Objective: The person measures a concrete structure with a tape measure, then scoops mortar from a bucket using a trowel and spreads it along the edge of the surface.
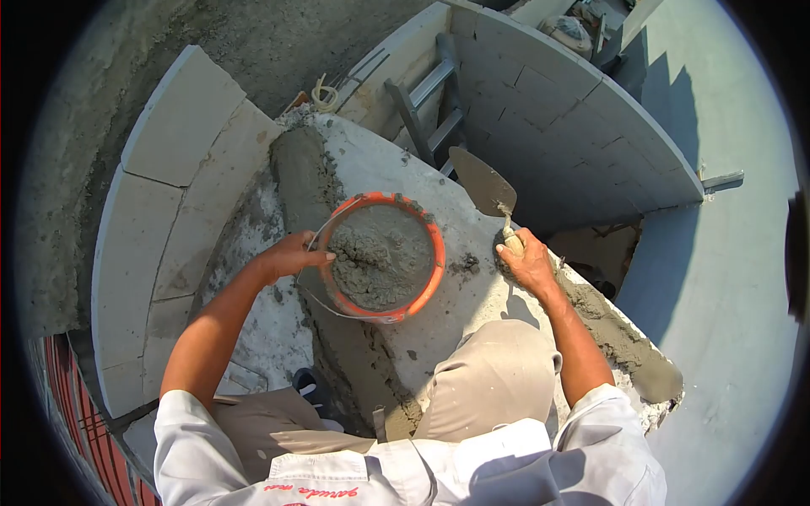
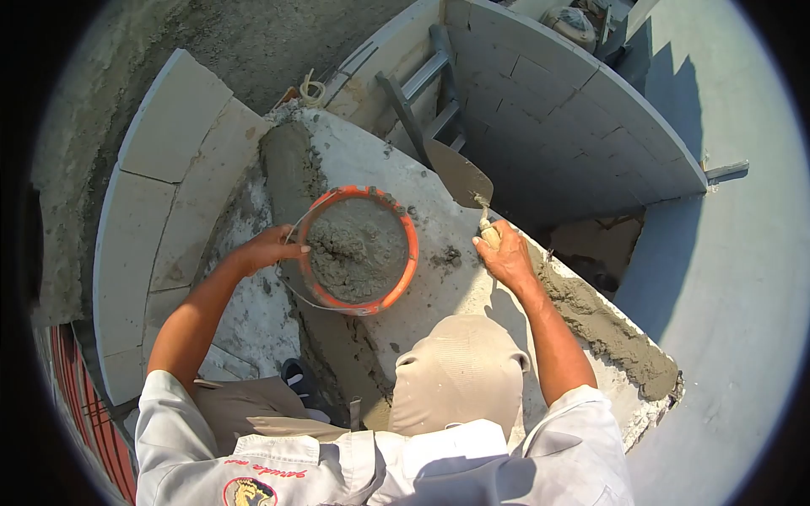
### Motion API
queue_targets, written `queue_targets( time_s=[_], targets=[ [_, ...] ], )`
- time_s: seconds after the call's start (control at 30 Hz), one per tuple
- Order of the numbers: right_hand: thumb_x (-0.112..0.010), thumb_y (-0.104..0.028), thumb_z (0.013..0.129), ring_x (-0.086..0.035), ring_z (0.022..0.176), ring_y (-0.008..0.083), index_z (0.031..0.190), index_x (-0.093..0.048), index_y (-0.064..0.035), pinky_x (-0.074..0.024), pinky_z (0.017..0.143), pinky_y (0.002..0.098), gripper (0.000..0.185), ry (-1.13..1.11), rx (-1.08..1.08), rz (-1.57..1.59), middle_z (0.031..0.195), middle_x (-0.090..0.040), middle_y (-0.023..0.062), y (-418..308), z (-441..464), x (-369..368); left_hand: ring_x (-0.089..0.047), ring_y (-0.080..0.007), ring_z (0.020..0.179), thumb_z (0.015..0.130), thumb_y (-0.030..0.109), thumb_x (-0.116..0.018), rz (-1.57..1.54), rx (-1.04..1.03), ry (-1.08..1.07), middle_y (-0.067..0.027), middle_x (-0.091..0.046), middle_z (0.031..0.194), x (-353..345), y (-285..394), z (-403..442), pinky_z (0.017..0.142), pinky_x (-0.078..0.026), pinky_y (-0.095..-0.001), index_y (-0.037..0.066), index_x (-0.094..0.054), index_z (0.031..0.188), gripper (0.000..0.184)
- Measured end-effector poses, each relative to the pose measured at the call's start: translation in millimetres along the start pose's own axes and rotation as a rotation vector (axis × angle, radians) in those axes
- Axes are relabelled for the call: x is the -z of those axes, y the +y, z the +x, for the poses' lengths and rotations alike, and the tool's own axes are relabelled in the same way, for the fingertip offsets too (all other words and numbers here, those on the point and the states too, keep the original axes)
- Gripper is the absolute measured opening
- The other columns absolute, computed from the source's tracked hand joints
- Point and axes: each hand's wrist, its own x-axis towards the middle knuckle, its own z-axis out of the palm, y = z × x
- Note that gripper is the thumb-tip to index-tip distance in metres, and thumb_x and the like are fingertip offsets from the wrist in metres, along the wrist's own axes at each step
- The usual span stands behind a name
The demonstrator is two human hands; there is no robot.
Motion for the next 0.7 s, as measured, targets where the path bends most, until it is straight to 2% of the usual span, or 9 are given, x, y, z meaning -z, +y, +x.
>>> queue_targets(
  time_s=[0.1, 0.17, 0.23, 0.3, 0.4, 0.5, 0.6, 0.7],
  targets=[
    [-0.078, -0.037, 0.089, -0.070, 0.079, 0.0336, 0.108, -0.066, 0.0004, -0.0543, 0.076, 0.0459, 0.043, -0.212, -0.261, 0.132, 0.087, -0.072, 0.0210, 14, -25, -17, -0.064, -0.0396, 0.121, 0.095, 0.049, -0.074, 0.079, -0.155, 0.308, -0.0275, -0.062, 0.135, 19, 41, 24, 0.104, -0.051, -0.0498, -0.007, -0.050, 0.150, 0.081],
    [-0.079, -0.036, 0.088, -0.070, 0.078, 0.0310, 0.108, -0.067, 0.0007, -0.0542, 0.073, 0.0449, 0.043, -0.201, -0.202, 0.137, 0.086, -0.071, 0.0201, 32, -51, -37, -0.068, -0.0344, 0.115, 0.096, 0.047, -0.073, 0.054, -0.284, 0.335, -0.0256, -0.067, 0.128, 28, 65, 70, 0.097, -0.054, -0.0467, -0.007, -0.057, 0.143, 0.073],
    [-0.080, -0.033, 0.088, -0.070, 0.079, 0.0300, 0.108, -0.067, 0.0008, -0.0540, 0.073, 0.0440, 0.041, -0.207, -0.198, 0.167, 0.086, -0.071, 0.0198, 46, -82, -51, -0.070, -0.0264, 0.108, 0.099, 0.039, -0.073, 0.086, -0.380, 0.364, -0.0176, -0.074, 0.115, 22, 114, 98, 0.093, -0.054, -0.0421, -0.005, -0.069, 0.125, 0.052],
    [-0.081, -0.028, 0.089, -0.068, 0.075, 0.0274, 0.109, -0.067, -0.0017, -0.0557, 0.072, 0.0435, 0.036, -0.249, -0.313, 0.235, 0.081, -0.068, 0.0132, 51, -112, -56, -0.071, -0.0250, 0.099, 0.099, 0.037, -0.073, -0.020, -0.368, 0.313, -0.0134, -0.076, 0.104, 8, 150, 139, 0.084, -0.054, -0.0442, -0.002, -0.073, 0.115, 0.043],
    [-0.081, -0.028, 0.089, -0.068, 0.076, 0.0279, 0.110, -0.067, -0.0019, -0.0557, 0.072, 0.0438, 0.036, -0.270, -0.412, 0.302, 0.081, -0.068, 0.0135, 61, -146, -57, -0.072, -0.0268, 0.093, 0.100, 0.036, -0.072, -0.024, -0.363, 0.334, -0.0138, -0.077, 0.098, -15, 186, 194, 0.079, -0.053, -0.0463, -0.001, -0.075, 0.108, 0.038],
    [-0.080, -0.028, 0.089, -0.068, 0.076, 0.0285, 0.111, -0.067, -0.0022, -0.0557, 0.073, 0.0442, 0.037, -0.265, -0.448, 0.346, 0.082, -0.068, 0.0139, 71, -165, -55, -0.072, -0.0297, 0.088, 0.098, 0.032, -0.073, 0.176, -0.423, 0.495, -0.0171, -0.077, 0.094, -27, 192, 242, 0.077, -0.053, -0.0472, -0.001, -0.076, 0.102, 0.033],
    [-0.080, -0.028, 0.089, -0.068, 0.077, 0.0290, 0.112, -0.066, -0.0025, -0.0558, 0.073, 0.0445, 0.037, -0.259, -0.472, 0.375, 0.083, -0.068, 0.0142, 81, -174, -52, -0.071, -0.0379, 0.090, 0.095, 0.027, -0.078, 0.277, -0.318, 0.478, -0.0200, -0.075, 0.091, -27, 188, 272, 0.081, -0.054, -0.0480, -0.002, -0.075, 0.095, 0.029],
    [-0.080, -0.028, 0.089, -0.068, 0.077, 0.0296, 0.113, -0.066, -0.0028, -0.0558, 0.074, 0.0449, 0.037, -0.260, -0.497, 0.396, 0.084, -0.069, 0.0146, 88, -178, -50, -0.073, -0.0391, 0.095, 0.092, 0.021, -0.080, 0.284, -0.297, 0.483, -0.0215, -0.077, 0.095, -31, 178, 290, 0.084, -0.055, -0.0468, 0.001, -0.077, 0.092, 0.021]
  ],
)
